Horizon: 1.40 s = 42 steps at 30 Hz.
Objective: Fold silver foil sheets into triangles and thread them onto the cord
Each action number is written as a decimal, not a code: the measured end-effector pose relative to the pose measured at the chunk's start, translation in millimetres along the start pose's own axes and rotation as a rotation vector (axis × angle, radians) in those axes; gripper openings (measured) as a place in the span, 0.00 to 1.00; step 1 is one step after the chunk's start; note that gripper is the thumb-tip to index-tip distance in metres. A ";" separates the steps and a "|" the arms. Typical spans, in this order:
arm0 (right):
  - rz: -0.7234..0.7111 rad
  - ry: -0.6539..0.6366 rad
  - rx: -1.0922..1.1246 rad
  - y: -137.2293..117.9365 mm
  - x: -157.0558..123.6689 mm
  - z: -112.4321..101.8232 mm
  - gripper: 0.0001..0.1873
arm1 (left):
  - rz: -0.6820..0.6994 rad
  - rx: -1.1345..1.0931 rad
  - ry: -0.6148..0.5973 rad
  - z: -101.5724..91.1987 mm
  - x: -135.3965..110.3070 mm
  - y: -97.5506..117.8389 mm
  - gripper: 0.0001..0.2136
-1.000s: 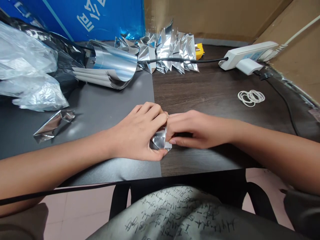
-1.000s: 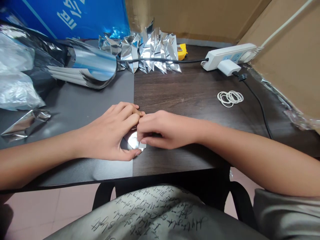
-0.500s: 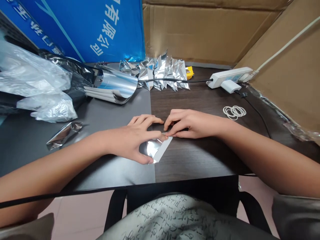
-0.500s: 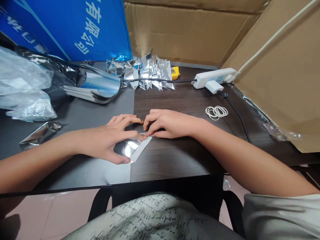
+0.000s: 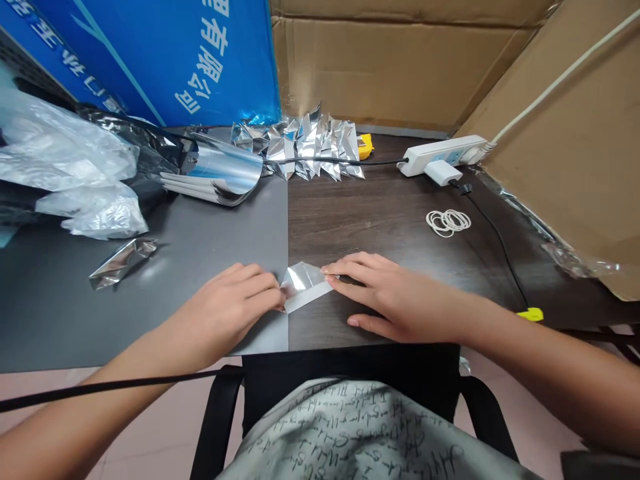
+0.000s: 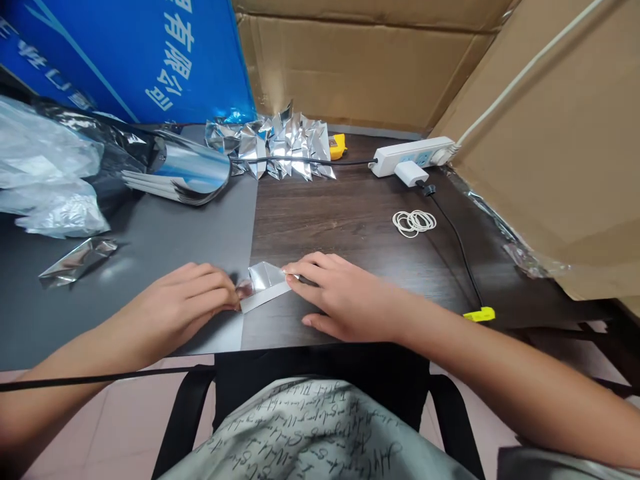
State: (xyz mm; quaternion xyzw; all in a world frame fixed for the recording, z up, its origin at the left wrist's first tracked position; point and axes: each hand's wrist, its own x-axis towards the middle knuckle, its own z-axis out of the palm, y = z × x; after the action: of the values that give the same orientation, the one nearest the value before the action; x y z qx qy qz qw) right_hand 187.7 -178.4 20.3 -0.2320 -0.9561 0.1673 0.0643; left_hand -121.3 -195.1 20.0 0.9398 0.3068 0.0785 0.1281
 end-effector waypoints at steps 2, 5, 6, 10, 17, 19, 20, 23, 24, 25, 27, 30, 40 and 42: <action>0.036 0.032 0.012 -8.5 -9.8 6.5 0.27 | 0.036 0.033 0.039 6.0 -7.8 3.4 0.12; 0.062 0.065 -0.005 -19.2 -19.9 14.0 0.28 | 0.041 0.089 0.122 11.5 -14.4 10.8 0.13; 0.069 0.080 -0.016 -22.1 -22.3 16.6 0.29 | 0.035 0.106 0.145 12.7 -15.4 13.9 0.12; 0.078 0.160 -0.060 -29.8 -29.0 29.1 0.31 | 0.021 0.152 0.184 16.4 -16.3 27.4 0.10; 0.044 0.466 -0.015 -37.8 -35.4 45.3 0.08 | 0.017 0.120 0.306 36.5 -23.0 54.9 0.05; 0.027 0.525 -0.023 -40.1 -36.1 45.6 0.06 | 0.013 0.066 0.364 42.2 -23.8 59.9 0.08; 0.025 0.539 -0.024 -41.0 -36.4 45.3 0.06 | 0.004 0.040 0.383 44.1 -23.5 61.5 0.08; 0.037 0.550 0.009 -42.8 -37.0 45.2 0.04 | -0.047 0.000 0.397 46.0 -20.1 64.1 0.08; 0.047 0.551 0.021 -43.1 -37.1 45.8 0.04 | -0.076 0.002 0.392 45.7 -18.6 64.7 0.07; 0.058 0.553 0.031 -43.4 -37.1 46.7 0.04 | -0.112 0.009 0.380 45.1 -16.9 65.3 0.06; 0.081 0.569 0.049 -44.2 -36.9 49.3 0.05 | -0.193 0.024 0.348 43.6 -13.6 66.4 0.06; 0.125 0.601 0.061 -46.9 -36.1 54.1 0.06 | -0.281 0.044 0.317 42.1 -9.8 67.5 0.08; 0.245 0.646 0.082 -53.9 -35.4 65.3 0.07 | -0.289 0.182 0.256 42.9 -3.0 64.1 0.10; 0.247 0.657 0.104 -53.5 -34.9 66.5 0.08 | -0.277 0.237 0.258 43.9 -2.0 63.2 0.09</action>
State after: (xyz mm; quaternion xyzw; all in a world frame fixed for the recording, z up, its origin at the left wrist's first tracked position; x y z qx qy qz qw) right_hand 182.6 -258.7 -24.8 -0.3836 -0.8393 0.1386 0.3594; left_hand -77.9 -254.0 -3.9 0.8793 0.4540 0.1431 -0.0138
